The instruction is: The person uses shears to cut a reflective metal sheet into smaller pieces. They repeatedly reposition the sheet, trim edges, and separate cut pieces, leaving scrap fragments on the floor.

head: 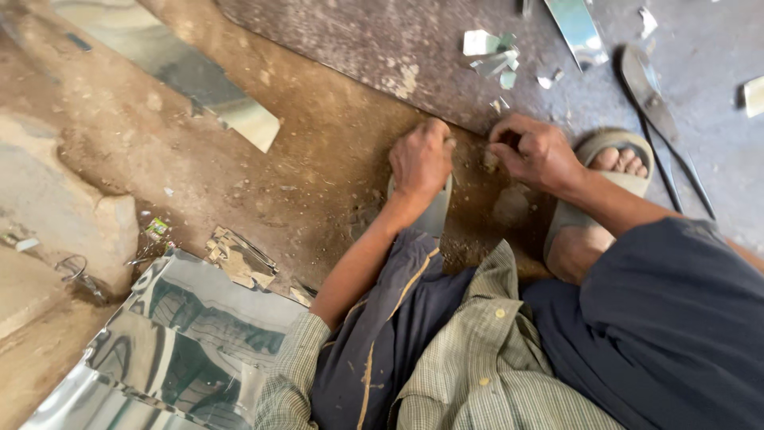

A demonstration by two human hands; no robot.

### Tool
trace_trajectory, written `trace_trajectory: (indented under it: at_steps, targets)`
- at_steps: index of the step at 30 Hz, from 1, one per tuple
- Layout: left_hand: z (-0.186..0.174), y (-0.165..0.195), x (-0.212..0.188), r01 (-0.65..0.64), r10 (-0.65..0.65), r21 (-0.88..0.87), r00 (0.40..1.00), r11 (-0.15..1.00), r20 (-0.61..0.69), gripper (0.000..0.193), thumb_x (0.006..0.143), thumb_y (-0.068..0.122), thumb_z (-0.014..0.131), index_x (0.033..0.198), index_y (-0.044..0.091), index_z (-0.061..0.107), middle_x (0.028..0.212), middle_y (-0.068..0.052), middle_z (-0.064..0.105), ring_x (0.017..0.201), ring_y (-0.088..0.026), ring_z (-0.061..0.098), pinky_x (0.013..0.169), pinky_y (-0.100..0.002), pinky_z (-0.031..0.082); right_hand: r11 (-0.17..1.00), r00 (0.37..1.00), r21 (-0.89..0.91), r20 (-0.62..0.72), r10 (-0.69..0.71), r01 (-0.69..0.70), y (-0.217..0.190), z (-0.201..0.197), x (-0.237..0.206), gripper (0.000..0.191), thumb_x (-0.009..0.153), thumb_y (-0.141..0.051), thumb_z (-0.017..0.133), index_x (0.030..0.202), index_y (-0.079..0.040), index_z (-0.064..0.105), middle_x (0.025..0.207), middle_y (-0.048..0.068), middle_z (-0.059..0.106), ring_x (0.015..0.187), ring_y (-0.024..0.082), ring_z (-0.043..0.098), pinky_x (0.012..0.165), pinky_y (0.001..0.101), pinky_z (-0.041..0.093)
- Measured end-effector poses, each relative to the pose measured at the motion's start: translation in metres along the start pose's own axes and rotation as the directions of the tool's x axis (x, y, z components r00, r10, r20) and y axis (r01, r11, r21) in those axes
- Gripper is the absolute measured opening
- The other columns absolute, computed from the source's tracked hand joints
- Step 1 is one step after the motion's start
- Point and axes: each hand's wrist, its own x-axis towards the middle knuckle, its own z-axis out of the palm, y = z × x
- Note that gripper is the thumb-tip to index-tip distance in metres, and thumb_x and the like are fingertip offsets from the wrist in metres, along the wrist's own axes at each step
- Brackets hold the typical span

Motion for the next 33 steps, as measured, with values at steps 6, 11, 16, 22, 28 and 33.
trace_trajectory:
  at_steps: [6,11,16,22,28,33]
  targets:
    - [0.009,-0.01,0.01,-0.111,0.104,0.211,0.994,0.971,0.045,0.016,0.075,0.003,0.065,0.091,0.002,0.062,0.079,-0.017,0.071,0.073,-0.033,0.071,0.064,-0.048,0.055,0.993,0.993,0.015,-0.03,-0.114,0.114,-0.002,-0.002,0.009,0.014,0.097,-0.003,0.073,0.087,0.0,0.064,0.107,0.011,0.072,0.085,0.02,0.07,0.067,0.0271,0.054]
    - [0.016,-0.014,0.006,-0.168,0.154,0.259,0.985,0.951,0.075,0.008,0.082,0.001,0.063,0.09,0.002,0.061,0.075,-0.016,0.069,0.067,-0.029,0.068,0.067,-0.045,0.049,0.995,0.996,0.033,0.024,0.09,-0.091,0.004,0.0,-0.002,0.011,0.094,-0.005,0.075,0.101,0.002,0.072,0.104,0.011,0.073,0.074,0.016,0.064,0.063,0.029,0.05]
    - [0.009,-0.013,0.005,-0.127,0.118,0.159,0.991,0.979,0.064,0.007,0.084,0.003,0.06,0.092,0.004,0.059,0.079,-0.014,0.07,0.068,-0.025,0.067,0.07,-0.044,0.048,0.991,0.992,0.041,0.017,0.123,-0.124,0.012,-0.003,-0.007,0.011,0.094,-0.006,0.076,0.102,0.001,0.073,0.101,0.01,0.073,0.074,0.016,0.064,0.063,0.0293,0.05]
    - [-0.02,0.006,0.029,-0.167,0.172,-0.282,0.985,0.945,-0.005,0.012,0.1,0.016,0.061,0.1,0.007,0.054,0.08,-0.009,0.068,0.068,-0.026,0.067,0.064,-0.042,0.051,0.979,0.98,0.043,0.007,0.198,-0.198,0.019,-0.01,-0.014,0.011,0.091,-0.009,0.077,0.1,-0.002,0.075,0.095,0.01,0.073,0.071,0.017,0.065,0.063,0.0308,0.051]
    - [-0.037,0.061,0.07,-0.282,0.256,-0.49,0.959,0.825,-0.122,0.022,0.106,0.026,0.061,0.115,0.007,0.056,0.073,-0.005,0.059,0.063,-0.02,0.059,0.061,-0.036,0.046,0.958,0.961,0.076,0.034,0.274,-0.276,0.022,-0.023,-0.024,0.015,0.089,-0.012,0.079,0.097,-0.001,0.074,0.083,0.011,0.072,0.066,0.018,0.066,0.061,0.034,0.052]
    - [-0.05,0.063,0.075,-0.184,0.197,-0.459,0.98,0.869,-0.021,0.042,0.103,0.027,0.066,0.137,0.005,0.056,0.071,0.002,0.056,0.062,-0.011,0.053,0.056,-0.028,0.044,0.975,0.969,0.047,-0.104,0.222,-0.218,0.027,-0.067,-0.033,0.014,0.092,-0.013,0.077,0.096,-0.001,0.074,0.092,0.008,0.074,0.073,0.015,0.067,0.065,0.0298,0.056]
